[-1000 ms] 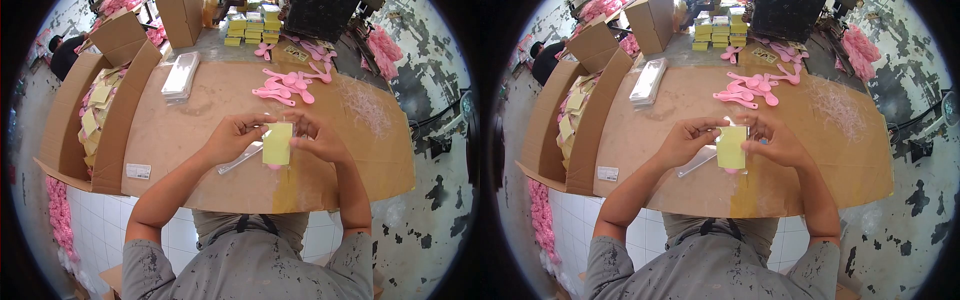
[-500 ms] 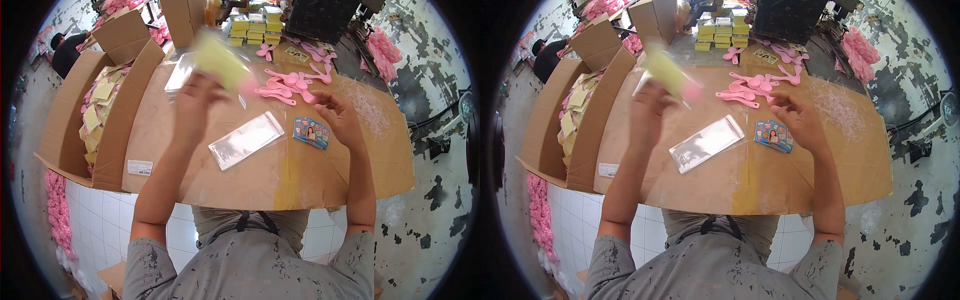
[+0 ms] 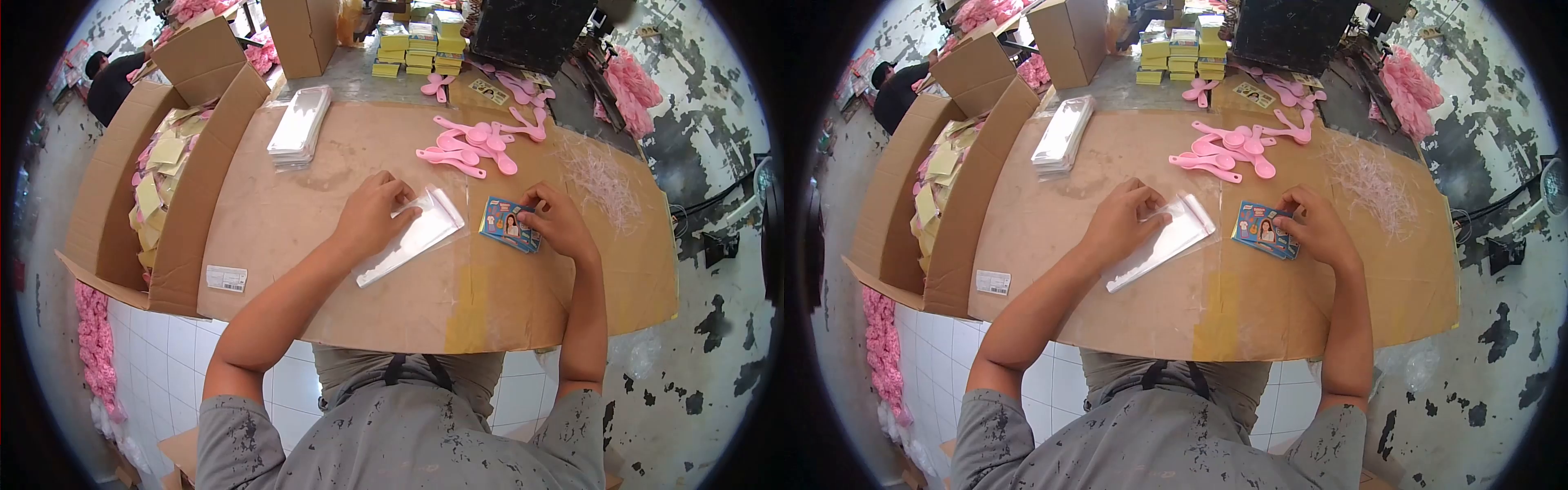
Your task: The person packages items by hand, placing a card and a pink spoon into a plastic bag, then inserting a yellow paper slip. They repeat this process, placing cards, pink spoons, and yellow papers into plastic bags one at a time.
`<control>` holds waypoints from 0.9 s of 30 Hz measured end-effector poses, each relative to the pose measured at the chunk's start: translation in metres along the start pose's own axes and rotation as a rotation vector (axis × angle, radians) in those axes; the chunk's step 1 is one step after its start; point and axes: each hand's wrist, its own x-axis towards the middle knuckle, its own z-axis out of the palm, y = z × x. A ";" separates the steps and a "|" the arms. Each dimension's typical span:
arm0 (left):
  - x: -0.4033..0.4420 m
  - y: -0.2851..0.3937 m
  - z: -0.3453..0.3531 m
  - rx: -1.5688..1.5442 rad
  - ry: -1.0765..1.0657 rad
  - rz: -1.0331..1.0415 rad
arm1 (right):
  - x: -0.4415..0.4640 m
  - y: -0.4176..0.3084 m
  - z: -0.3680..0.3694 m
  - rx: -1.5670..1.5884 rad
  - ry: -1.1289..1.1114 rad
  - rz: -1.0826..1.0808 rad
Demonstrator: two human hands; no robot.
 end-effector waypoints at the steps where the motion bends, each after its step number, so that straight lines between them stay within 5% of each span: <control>1: 0.002 -0.001 -0.001 -0.044 -0.024 -0.056 | 0.000 -0.001 -0.002 0.000 0.005 0.002; 6: 0.001 0.003 -0.008 -0.268 0.007 -0.146 | -0.004 -0.007 -0.005 0.193 0.023 -0.086; 12: 0.002 0.005 -0.007 -0.249 -0.022 -0.125 | 0.003 -0.026 0.049 0.810 -0.011 -0.083; 15: 0.002 0.006 -0.009 -0.224 -0.024 -0.037 | 0.006 -0.046 0.060 0.172 0.068 -0.273; 18: 0.000 0.007 -0.011 -0.314 0.067 0.061 | 0.007 -0.045 0.075 -0.031 0.118 -0.359; 24: 0.005 0.010 -0.029 -0.857 -0.142 -0.107 | 0.002 -0.055 0.053 0.070 0.023 -0.202; 27: 0.002 0.018 -0.032 -0.898 -0.214 -0.145 | 0.004 -0.049 0.052 0.535 0.121 -0.088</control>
